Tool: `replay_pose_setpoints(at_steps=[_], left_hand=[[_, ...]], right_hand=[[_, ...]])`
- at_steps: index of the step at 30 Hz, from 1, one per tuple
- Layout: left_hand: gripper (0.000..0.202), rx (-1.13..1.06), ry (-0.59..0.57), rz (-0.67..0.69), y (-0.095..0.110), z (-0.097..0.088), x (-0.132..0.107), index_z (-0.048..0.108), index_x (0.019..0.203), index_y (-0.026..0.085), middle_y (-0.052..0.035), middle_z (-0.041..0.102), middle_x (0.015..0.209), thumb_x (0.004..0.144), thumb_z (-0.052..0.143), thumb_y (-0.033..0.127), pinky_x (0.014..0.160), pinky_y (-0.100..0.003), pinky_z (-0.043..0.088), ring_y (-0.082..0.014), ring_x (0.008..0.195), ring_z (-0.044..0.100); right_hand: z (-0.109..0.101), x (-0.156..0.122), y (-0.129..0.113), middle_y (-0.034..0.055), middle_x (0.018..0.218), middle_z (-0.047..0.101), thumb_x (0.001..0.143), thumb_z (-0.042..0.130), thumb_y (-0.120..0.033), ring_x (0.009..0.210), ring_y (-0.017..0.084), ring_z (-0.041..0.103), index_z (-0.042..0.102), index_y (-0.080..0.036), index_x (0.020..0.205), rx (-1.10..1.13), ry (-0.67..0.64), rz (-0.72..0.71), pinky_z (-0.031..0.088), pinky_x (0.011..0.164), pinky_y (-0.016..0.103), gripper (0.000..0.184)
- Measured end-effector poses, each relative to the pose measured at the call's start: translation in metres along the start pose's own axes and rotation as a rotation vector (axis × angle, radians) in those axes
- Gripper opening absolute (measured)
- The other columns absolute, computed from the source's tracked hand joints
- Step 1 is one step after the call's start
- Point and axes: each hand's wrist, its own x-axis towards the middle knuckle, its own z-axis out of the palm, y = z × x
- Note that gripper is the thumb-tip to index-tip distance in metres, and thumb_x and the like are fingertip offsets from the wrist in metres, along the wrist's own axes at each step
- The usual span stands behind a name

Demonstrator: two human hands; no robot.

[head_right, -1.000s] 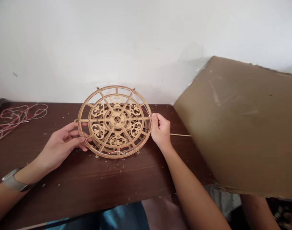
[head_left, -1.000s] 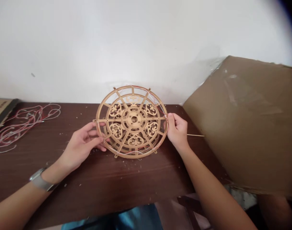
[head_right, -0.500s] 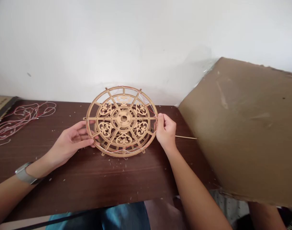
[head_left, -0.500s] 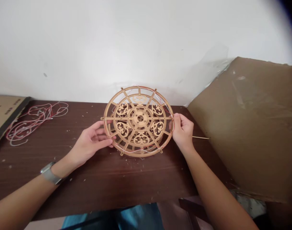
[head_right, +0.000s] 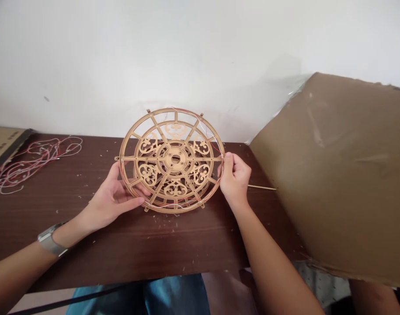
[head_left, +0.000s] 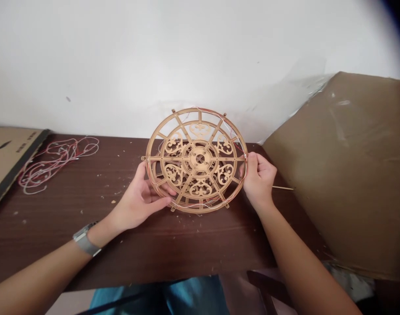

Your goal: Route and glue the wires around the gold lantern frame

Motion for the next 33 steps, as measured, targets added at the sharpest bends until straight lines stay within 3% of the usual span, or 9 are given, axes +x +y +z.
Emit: replay_pose_setpoints(at_steps=[7, 14, 21, 33], left_hand=[[0.107, -0.083, 0.038, 0.074, 0.003, 0.015, -0.011, 0.021, 0.162, 0.032, -0.0010, 0.075, 0.097, 0.084, 0.093, 0.021, 0.081, -0.032, 0.069, -0.0209, 0.090, 0.075], [0.073, -0.183, 0.114, 0.111, -0.005, 0.025, -0.016, 0.047, 0.154, 0.029, -0.0014, 0.070, 0.104, 0.092, 0.082, 0.009, 0.089, -0.023, 0.060, -0.0142, 0.101, 0.068], [0.070, -0.242, 0.096, 0.103, -0.009, 0.028, -0.015, 0.048, 0.150, 0.029, -0.0021, 0.068, 0.109, 0.092, 0.078, 0.005, 0.086, -0.023, 0.057, -0.0133, 0.097, 0.063], [0.071, -0.245, 0.106, 0.071, -0.008, 0.028, -0.015, 0.047, 0.149, 0.032, 0.0005, 0.066, 0.103, 0.091, 0.080, 0.008, 0.091, -0.026, 0.058, -0.0144, 0.099, 0.065]], right_hand=[[0.000, -0.005, -0.011, -0.0016, 0.056, 0.048, 0.104, 0.062, -0.072, 0.044, 0.007, 0.040, 0.062, -0.016, 0.083, 0.090, 0.063, -0.008, 0.027, 0.043, 0.022, 0.060], [0.002, -0.011, -0.024, -0.0011, 0.057, 0.050, 0.106, 0.064, -0.067, 0.044, 0.009, 0.041, 0.066, -0.017, 0.086, 0.131, 0.121, -0.041, 0.031, 0.042, 0.024, 0.054], [0.002, -0.015, -0.034, -0.0013, 0.057, 0.052, 0.108, 0.065, -0.058, 0.043, 0.008, 0.043, 0.071, -0.015, 0.092, 0.156, 0.135, -0.063, 0.032, 0.042, 0.022, 0.047], [0.002, -0.015, -0.037, -0.0024, 0.056, 0.052, 0.109, 0.064, -0.059, 0.042, 0.007, 0.043, 0.072, -0.014, 0.094, 0.140, 0.143, -0.087, 0.032, 0.041, 0.020, 0.048]])
